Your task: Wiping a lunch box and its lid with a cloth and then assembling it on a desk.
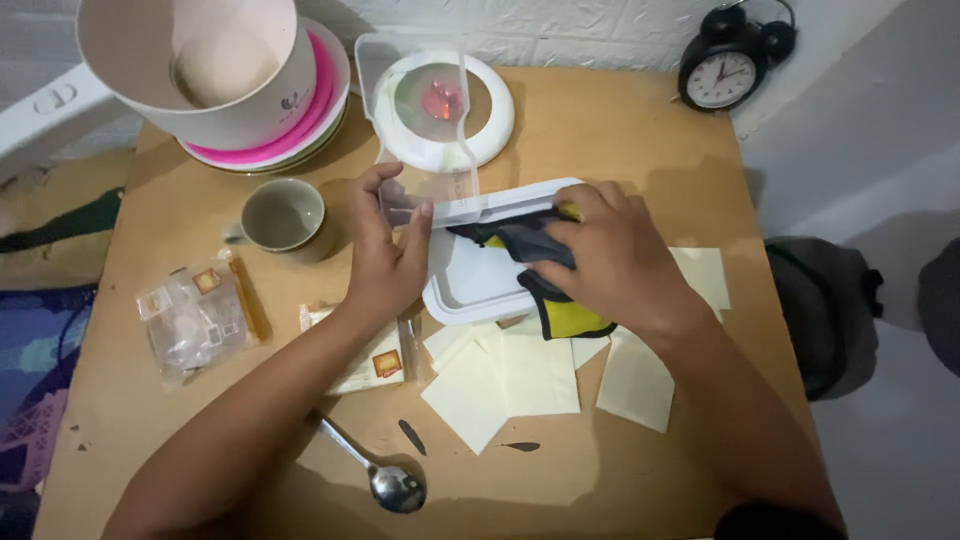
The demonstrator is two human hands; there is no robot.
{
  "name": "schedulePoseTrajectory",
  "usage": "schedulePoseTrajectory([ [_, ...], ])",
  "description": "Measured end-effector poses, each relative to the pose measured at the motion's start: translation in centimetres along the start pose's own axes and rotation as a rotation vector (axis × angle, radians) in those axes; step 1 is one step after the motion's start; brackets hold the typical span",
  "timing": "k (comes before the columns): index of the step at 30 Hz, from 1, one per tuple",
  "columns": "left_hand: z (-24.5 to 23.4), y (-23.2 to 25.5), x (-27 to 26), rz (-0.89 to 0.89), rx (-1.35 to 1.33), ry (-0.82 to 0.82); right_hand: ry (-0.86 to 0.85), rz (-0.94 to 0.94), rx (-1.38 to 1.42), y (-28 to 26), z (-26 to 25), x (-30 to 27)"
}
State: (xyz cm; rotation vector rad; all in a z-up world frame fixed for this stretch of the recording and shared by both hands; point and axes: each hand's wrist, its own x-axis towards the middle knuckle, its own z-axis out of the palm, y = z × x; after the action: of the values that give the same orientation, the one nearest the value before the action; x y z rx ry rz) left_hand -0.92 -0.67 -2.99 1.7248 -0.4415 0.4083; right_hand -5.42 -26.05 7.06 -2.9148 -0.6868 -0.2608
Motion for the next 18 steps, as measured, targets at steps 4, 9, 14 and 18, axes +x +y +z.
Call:
schedulePoseTrajectory([
  [4,0.0,-0.2,0.1,0.031,0.058,0.006,-0.083,0.044,0.038,-0.7,-0.8,0.3],
  [9,-0.1,-0.1,0.2,-0.009,0.03,-0.03,-0.053,-0.022,0.092,0.4,0.9,0.9],
  [14,0.0,0.0,0.3,-0.034,0.026,-0.02,-0.065,0.007,0.158,0.9,1.2,1.6],
  [18,0.1,0.0,0.2,-0.029,-0.035,-0.033,-0.069,0.016,0.175,0.8,0.7,1.8],
])
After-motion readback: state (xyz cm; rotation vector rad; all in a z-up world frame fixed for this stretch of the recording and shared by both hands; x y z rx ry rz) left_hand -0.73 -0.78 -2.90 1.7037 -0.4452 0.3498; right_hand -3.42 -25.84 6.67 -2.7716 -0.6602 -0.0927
